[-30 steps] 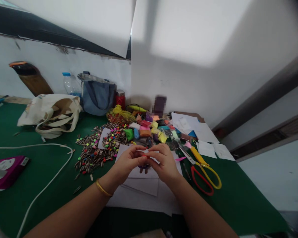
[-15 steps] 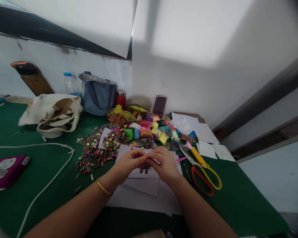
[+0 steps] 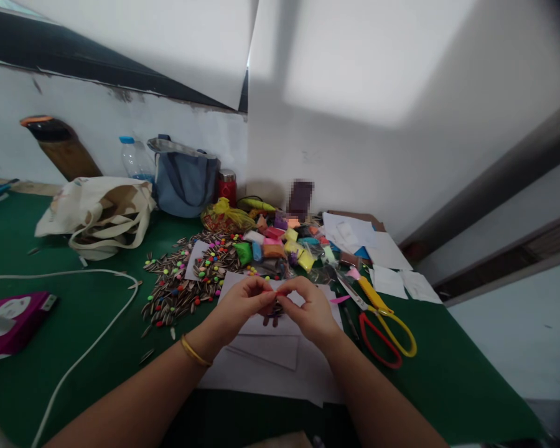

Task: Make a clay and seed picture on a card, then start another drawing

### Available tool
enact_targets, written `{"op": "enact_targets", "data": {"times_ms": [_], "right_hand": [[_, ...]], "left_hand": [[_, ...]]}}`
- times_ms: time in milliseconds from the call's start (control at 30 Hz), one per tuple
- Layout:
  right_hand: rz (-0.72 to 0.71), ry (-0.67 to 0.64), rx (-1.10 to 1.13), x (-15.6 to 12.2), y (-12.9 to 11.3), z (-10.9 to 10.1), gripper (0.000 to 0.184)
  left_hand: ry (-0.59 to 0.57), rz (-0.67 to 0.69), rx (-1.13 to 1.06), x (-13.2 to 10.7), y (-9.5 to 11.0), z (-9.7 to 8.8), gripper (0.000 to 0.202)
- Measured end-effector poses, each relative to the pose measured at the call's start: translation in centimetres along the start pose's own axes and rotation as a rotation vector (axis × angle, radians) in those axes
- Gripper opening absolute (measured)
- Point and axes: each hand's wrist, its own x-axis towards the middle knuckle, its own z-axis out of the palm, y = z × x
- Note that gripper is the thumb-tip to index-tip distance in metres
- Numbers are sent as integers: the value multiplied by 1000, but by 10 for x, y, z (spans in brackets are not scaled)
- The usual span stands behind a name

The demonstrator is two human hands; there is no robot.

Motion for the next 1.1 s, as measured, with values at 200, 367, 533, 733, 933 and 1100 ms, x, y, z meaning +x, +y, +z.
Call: {"op": "enact_targets", "data": {"times_ms": [200, 367, 533, 733, 933, 1100], "right_hand": [[-61, -113, 65, 3, 2, -2, 19], [-67, -79, 5, 3, 3, 0, 7], [19, 0, 27, 4, 3, -2, 6], [140, 44, 193, 8, 8, -8, 13], [150, -45, 257, 7, 9, -3, 24], [252, -45, 341, 3, 13, 5, 14]], "left_hand": [[-19, -13, -42, 0, -3, -2, 40], [-1, -28, 24, 0, -1, -1, 36], [67, -34, 27, 2, -2, -3, 34], [203, -102, -14, 4, -3, -7, 40], [218, -99, 86, 1, 1, 0, 41], [179, -26, 132, 1, 2, 1, 37]]}}
